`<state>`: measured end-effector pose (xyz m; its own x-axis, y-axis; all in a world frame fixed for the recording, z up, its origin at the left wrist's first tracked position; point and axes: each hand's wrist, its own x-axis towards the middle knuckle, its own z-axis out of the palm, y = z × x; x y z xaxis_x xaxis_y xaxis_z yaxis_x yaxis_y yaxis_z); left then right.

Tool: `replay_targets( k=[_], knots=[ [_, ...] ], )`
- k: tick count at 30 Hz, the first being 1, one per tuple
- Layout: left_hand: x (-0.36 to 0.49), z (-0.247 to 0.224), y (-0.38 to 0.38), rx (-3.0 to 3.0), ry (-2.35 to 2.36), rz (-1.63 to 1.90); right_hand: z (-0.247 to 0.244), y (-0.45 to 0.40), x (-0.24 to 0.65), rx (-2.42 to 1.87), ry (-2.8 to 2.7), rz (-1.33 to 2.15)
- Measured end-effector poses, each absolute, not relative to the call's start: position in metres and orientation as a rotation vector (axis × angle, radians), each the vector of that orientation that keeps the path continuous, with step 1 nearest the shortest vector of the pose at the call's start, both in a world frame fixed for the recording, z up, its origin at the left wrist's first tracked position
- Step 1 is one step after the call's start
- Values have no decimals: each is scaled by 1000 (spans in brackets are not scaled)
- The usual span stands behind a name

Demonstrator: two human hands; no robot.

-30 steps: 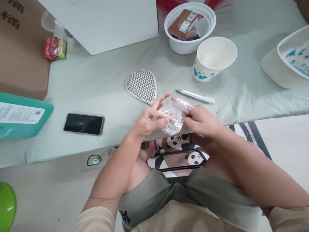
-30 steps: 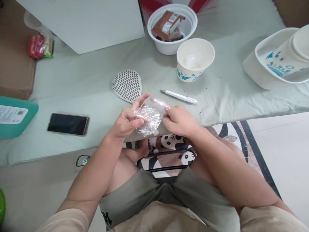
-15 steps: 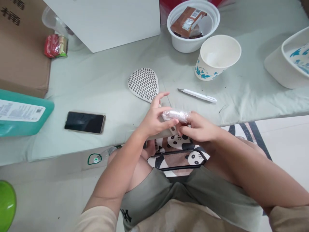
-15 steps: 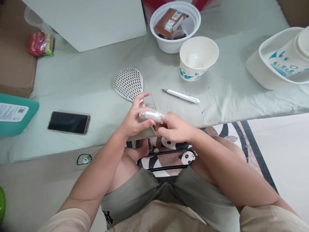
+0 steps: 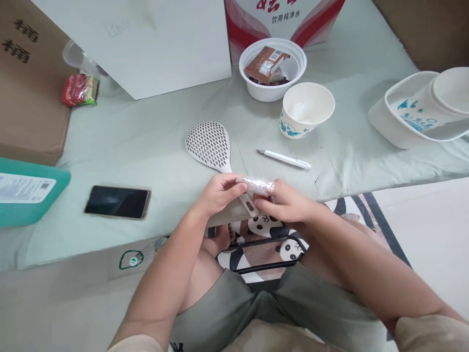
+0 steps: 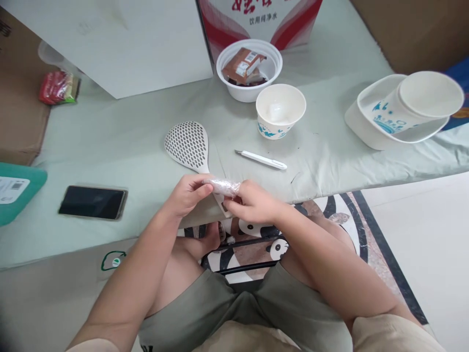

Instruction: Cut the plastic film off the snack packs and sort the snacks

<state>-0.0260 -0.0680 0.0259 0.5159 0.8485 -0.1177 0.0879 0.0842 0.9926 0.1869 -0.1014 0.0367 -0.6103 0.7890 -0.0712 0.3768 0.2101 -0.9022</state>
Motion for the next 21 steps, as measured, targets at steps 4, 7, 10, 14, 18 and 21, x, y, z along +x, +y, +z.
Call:
replay_targets(
  k=[4,7,10,14,18,21],
  knots=[
    [-19,19,-69,1276,803,769,34,-102,188,-1159,-2157,1304],
    [-15,19,-72,1274,813,659,33,-103,188,-1159,-2261,1314],
    [-14,21,-75,1277,891,638,34,-102,189,-1057,-2247,1319],
    [-17,22,-74,1282,933,679,35,-100,192,-957,-2211,1282],
    [-27,17,-67,1265,1005,770,36,-100,199,-960,-2107,1277],
    [-32,15,-65,1256,1047,887,36,-101,200,-1069,-1960,1119]
  ],
)
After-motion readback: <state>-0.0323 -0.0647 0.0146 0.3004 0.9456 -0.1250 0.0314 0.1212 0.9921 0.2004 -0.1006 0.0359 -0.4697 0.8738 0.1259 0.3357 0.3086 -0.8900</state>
